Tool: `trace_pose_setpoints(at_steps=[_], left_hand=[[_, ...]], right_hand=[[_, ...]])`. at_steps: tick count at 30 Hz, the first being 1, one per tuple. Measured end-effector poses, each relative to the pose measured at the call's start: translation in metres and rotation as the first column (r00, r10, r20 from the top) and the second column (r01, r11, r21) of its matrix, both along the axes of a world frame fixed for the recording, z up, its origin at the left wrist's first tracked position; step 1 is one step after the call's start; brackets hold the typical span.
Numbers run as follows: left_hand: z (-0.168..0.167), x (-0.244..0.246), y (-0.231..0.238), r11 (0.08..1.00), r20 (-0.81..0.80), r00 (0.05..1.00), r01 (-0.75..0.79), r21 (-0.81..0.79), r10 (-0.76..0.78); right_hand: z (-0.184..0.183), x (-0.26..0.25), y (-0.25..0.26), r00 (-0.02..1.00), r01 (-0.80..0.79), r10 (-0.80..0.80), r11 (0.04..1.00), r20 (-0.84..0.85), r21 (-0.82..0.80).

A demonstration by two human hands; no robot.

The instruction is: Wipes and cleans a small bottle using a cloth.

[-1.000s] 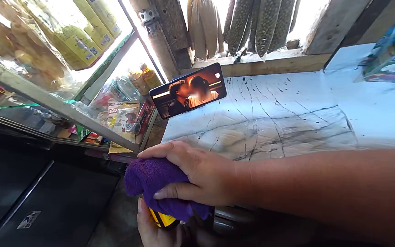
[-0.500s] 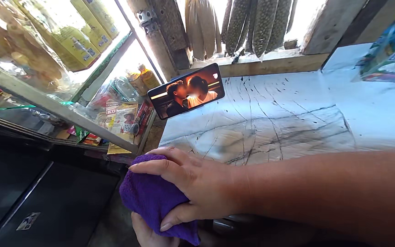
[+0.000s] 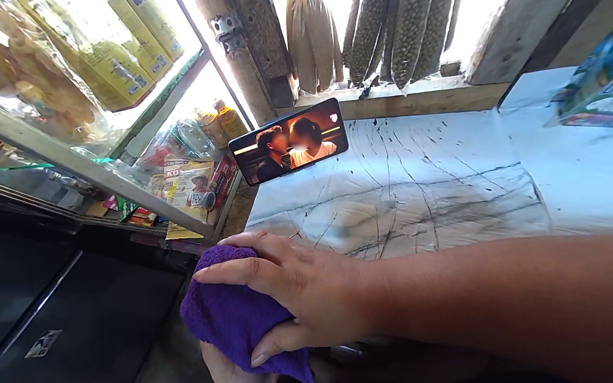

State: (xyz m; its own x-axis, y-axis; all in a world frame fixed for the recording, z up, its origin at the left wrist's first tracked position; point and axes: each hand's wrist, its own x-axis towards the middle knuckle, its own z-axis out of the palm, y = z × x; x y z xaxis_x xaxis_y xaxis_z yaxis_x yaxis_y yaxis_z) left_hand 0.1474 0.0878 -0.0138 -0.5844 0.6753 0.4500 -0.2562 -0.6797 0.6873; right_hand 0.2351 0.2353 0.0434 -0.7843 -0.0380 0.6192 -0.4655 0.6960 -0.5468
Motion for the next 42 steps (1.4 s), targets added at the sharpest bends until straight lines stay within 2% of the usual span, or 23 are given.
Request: trace_pose_setpoints(at_steps=[4,8,14,17,23,28,32,37,40,42], left_hand=[[0.000,0.000,-0.001,1.000,-0.007,1.000,0.001,-0.004,-0.001],[-0.001,0.002,0.000,0.996,0.022,0.996,-0.082,-0.020,0.082],[-0.004,0.000,0.000,0.997,0.038,0.997,-0.059,-0.043,0.061],[-0.018,-0.010,-0.004,0.999,0.036,0.998,0.051,-0.002,-0.051],[-0.003,0.001,0.002,0.995,-0.056,0.994,-0.094,-0.043,0.091],[-0.015,-0.008,-0.006,0.999,-0.164,0.986,-0.042,-0.031,0.036],[-0.002,0.004,0.002,0.985,-0.040,0.986,-0.163,-0.059,0.161],[-0.027,-0.019,-0.013,0.999,-0.194,0.981,0.026,-0.021,-0.030],[-0.031,-0.020,-0.015,1.000,-0.157,0.988,-0.001,-0.018,-0.001],[-0.012,-0.005,-0.003,0.997,-0.012,0.997,-0.070,-0.032,0.070]], right_hand=[[0.000,0.000,0.000,1.000,0.005,-0.005,1.000,0.004,0.009],[-0.001,0.000,0.001,1.000,0.009,-0.009,1.000,0.016,0.009],[-0.001,-0.001,0.003,0.999,0.012,-0.014,0.999,0.045,0.041],[-0.003,-0.002,0.004,1.000,0.009,-0.010,0.999,0.028,0.040],[-0.002,-0.002,0.003,1.000,0.000,0.000,1.000,0.002,0.017],[-0.003,-0.003,0.002,1.000,0.009,-0.009,1.000,-0.024,0.017],[-0.003,-0.003,0.003,0.999,0.002,-0.002,1.000,-0.034,0.014],[-0.003,-0.003,0.003,0.999,0.003,-0.002,1.000,-0.049,0.015],[-0.004,-0.003,0.004,0.997,-0.014,0.014,1.000,-0.073,0.013],[-0.002,-0.003,0.003,0.998,0.000,0.000,1.000,-0.056,0.008]])
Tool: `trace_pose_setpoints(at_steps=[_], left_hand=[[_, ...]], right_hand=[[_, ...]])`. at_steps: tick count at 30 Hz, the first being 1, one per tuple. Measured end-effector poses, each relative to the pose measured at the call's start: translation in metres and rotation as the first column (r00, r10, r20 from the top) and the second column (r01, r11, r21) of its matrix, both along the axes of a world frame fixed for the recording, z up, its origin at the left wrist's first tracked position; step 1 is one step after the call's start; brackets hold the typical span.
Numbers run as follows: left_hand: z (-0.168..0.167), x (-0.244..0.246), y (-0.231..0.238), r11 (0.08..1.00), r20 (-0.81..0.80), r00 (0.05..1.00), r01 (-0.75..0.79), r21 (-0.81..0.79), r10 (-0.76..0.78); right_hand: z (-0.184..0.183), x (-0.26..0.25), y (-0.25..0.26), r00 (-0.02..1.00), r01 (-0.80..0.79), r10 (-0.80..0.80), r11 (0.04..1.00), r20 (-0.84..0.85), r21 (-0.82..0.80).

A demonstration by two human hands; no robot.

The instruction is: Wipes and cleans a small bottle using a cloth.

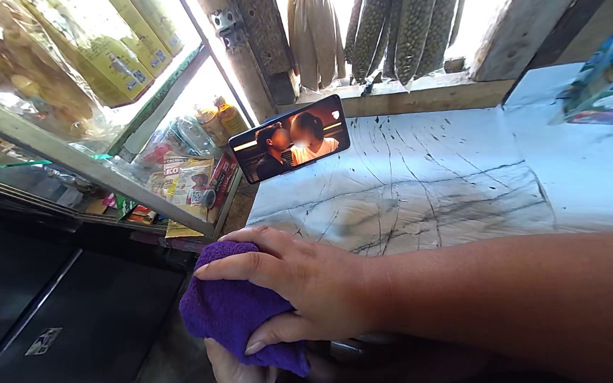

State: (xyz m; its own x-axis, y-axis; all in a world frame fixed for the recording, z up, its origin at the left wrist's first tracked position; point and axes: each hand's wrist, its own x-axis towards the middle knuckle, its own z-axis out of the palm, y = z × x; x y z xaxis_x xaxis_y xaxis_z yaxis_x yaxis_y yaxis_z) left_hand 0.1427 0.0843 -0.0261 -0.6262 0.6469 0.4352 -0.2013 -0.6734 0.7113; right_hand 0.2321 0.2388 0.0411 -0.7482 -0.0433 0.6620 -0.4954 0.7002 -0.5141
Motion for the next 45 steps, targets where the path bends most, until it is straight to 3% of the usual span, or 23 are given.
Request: trace_pose_setpoints(at_steps=[3,6,9,16,45], left_hand=[[0.005,0.005,0.003,1.000,0.058,0.998,-0.013,0.009,0.013],[-0.014,-0.015,-0.011,0.999,-0.117,0.992,0.043,-0.022,-0.045],[0.006,0.003,0.002,0.998,0.045,0.997,-0.057,-0.026,0.058],[0.009,0.003,0.003,1.000,0.090,0.996,0.006,-0.030,-0.003],[0.009,0.000,0.004,0.993,-0.059,0.998,-0.043,-0.114,0.037]], right_hand=[[0.001,0.000,-0.001,1.000,0.012,-0.012,1.000,0.013,-0.002],[0.000,0.000,0.000,1.000,-0.004,0.004,1.000,-0.004,-0.009],[0.001,0.000,-0.001,1.000,0.022,-0.022,1.000,-0.006,-0.017],[0.003,0.001,-0.001,0.997,0.075,-0.075,0.997,-0.010,-0.018],[0.004,0.000,0.003,0.995,0.085,-0.087,0.995,-0.057,-0.043]])
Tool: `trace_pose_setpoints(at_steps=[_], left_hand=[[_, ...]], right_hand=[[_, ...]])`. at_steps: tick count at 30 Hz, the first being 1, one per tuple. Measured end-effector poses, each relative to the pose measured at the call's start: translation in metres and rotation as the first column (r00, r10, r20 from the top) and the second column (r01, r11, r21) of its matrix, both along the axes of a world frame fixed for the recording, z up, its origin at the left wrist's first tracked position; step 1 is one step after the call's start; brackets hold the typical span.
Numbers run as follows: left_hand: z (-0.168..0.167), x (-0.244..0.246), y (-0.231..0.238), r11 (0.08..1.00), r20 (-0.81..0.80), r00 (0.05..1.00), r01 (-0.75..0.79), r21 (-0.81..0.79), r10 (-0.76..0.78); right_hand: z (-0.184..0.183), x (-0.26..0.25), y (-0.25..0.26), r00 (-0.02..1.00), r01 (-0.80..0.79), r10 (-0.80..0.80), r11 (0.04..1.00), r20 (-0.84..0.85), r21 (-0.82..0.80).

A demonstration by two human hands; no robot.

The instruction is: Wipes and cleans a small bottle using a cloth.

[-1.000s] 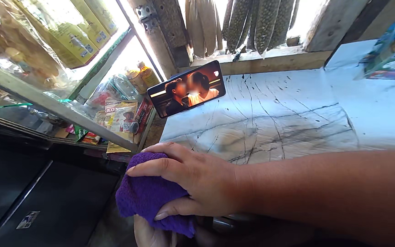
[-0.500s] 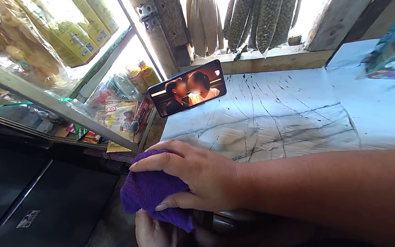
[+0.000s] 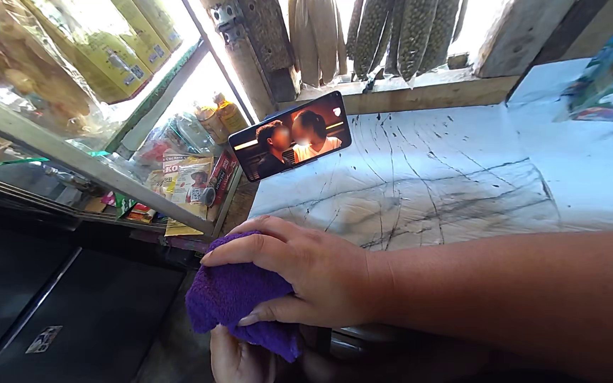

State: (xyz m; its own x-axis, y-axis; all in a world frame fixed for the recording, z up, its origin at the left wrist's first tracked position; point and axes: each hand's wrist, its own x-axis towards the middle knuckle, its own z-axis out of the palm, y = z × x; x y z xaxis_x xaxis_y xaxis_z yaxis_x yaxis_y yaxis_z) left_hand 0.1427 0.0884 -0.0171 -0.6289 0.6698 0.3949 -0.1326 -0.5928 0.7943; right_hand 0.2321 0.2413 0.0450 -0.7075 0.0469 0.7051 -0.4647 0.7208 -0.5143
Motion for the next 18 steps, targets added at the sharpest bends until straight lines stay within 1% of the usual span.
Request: trace_pose_setpoints(at_steps=[5,8,10,14,18], left_hand=[[0.003,0.003,0.001,0.999,-0.024,0.999,-0.037,0.017,0.038],[0.002,0.003,0.000,0.999,-0.045,0.999,0.020,0.040,-0.018],[-0.002,0.000,-0.002,0.998,-0.055,0.996,0.064,0.019,-0.063],[-0.009,-0.002,-0.003,0.999,-0.042,0.999,0.027,-0.032,-0.028],[-0.010,-0.006,-0.003,0.998,-0.111,0.992,0.052,-0.029,-0.055]], right_hand=[[0.001,0.000,0.000,1.000,-0.010,0.010,1.000,0.004,-0.017],[0.002,0.000,0.000,1.000,-0.023,0.023,0.999,0.011,-0.035],[0.003,0.000,0.001,1.000,-0.015,0.017,0.998,0.026,-0.056],[0.004,0.002,0.002,0.998,0.013,-0.006,0.993,0.055,-0.118],[0.007,0.002,0.003,0.998,0.009,0.004,0.976,0.061,-0.220]])
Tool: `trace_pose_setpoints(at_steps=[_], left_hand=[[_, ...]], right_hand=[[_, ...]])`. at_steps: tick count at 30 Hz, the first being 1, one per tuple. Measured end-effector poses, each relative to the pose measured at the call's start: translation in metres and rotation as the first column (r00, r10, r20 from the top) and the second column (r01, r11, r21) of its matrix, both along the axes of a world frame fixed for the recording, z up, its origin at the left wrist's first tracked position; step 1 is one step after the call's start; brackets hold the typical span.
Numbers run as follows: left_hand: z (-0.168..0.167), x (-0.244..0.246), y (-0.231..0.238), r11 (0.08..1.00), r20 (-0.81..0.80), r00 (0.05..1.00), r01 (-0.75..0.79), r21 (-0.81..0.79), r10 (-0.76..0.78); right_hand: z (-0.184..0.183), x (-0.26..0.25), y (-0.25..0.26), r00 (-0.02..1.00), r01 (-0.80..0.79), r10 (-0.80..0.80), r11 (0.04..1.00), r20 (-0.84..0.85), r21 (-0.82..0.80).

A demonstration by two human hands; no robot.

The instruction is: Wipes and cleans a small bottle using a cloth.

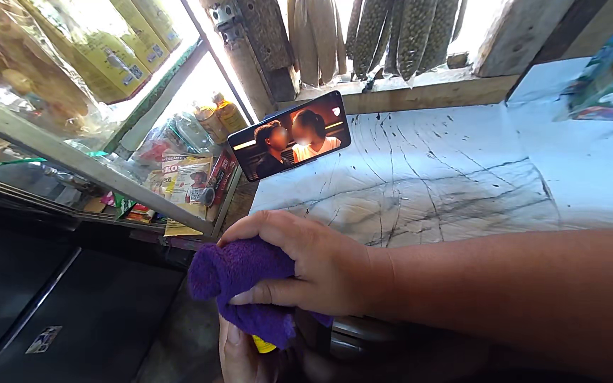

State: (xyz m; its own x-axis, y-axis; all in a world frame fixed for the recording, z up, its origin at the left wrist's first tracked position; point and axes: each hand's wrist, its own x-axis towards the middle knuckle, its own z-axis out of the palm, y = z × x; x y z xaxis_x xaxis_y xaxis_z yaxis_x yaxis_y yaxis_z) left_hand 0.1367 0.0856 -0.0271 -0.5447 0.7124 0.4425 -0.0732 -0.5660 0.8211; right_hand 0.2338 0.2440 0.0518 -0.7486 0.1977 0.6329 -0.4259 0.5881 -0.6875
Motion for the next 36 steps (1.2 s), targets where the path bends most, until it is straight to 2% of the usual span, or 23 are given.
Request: trace_pose_setpoints(at_steps=[3,7,10,14,16,18,21,23,24,27,28,29,30,36], left_hand=[[0.000,-0.002,0.002,0.999,-0.077,0.996,0.035,0.014,-0.034],[0.001,-0.003,0.006,0.994,-0.150,0.984,0.106,0.031,-0.100],[0.000,-0.005,0.005,0.993,-0.100,0.989,0.114,0.008,-0.112],[0.004,-0.003,0.002,0.997,0.096,0.992,0.080,-0.006,-0.079],[0.005,-0.003,0.002,0.998,0.134,0.989,0.059,0.022,-0.061],[0.004,-0.005,0.002,0.999,0.096,0.995,0.035,0.033,-0.038],[-0.001,-0.012,0.000,0.999,-0.117,0.993,-0.023,0.028,0.026],[0.001,-0.012,0.001,0.988,-0.317,0.936,-0.148,0.029,0.150],[0.004,-0.011,0.003,0.969,-0.422,0.874,-0.243,0.047,0.240],[0.006,-0.018,0.006,0.879,-0.697,0.575,-0.444,0.174,0.429],[0.005,-0.022,0.006,0.865,-0.734,0.512,-0.458,0.206,0.446],[0.005,-0.026,0.006,0.861,-0.746,0.488,-0.456,0.225,0.453],[0.004,-0.028,0.007,0.867,-0.741,0.497,-0.441,0.232,0.451],[0.003,-0.031,0.009,0.928,-0.596,0.711,-0.279,0.248,0.373]], right_hand=[[0.001,-0.001,-0.001,1.000,-0.012,0.009,0.993,-0.023,-0.117],[0.003,0.000,0.000,0.997,0.020,-0.001,0.969,0.077,-0.248],[0.002,0.000,0.002,0.997,0.012,0.006,0.977,0.082,-0.214],[-0.002,-0.003,0.003,0.999,-0.041,0.043,0.996,0.032,-0.082],[-0.002,-0.003,0.003,0.996,-0.079,0.080,0.996,0.046,-0.042],[-0.001,-0.003,0.003,0.993,-0.101,0.104,0.993,0.060,-0.061],[0.000,-0.003,0.003,0.991,-0.124,0.130,0.986,0.040,-0.115],[0.001,-0.003,0.002,0.990,-0.136,0.141,0.979,0.020,-0.149],[0.002,-0.003,0.002,0.989,-0.139,0.145,0.975,0.021,-0.172],[0.004,-0.001,0.002,0.987,-0.115,0.137,0.965,0.080,-0.235],[0.005,0.000,0.003,0.986,-0.106,0.135,0.961,0.101,-0.254],[0.005,0.000,0.003,0.983,-0.107,0.142,0.957,0.113,-0.271],[0.005,0.000,0.003,0.981,-0.116,0.155,0.951,0.118,-0.287],[0.008,0.001,0.003,0.958,-0.199,0.255,0.921,0.131,-0.336]])
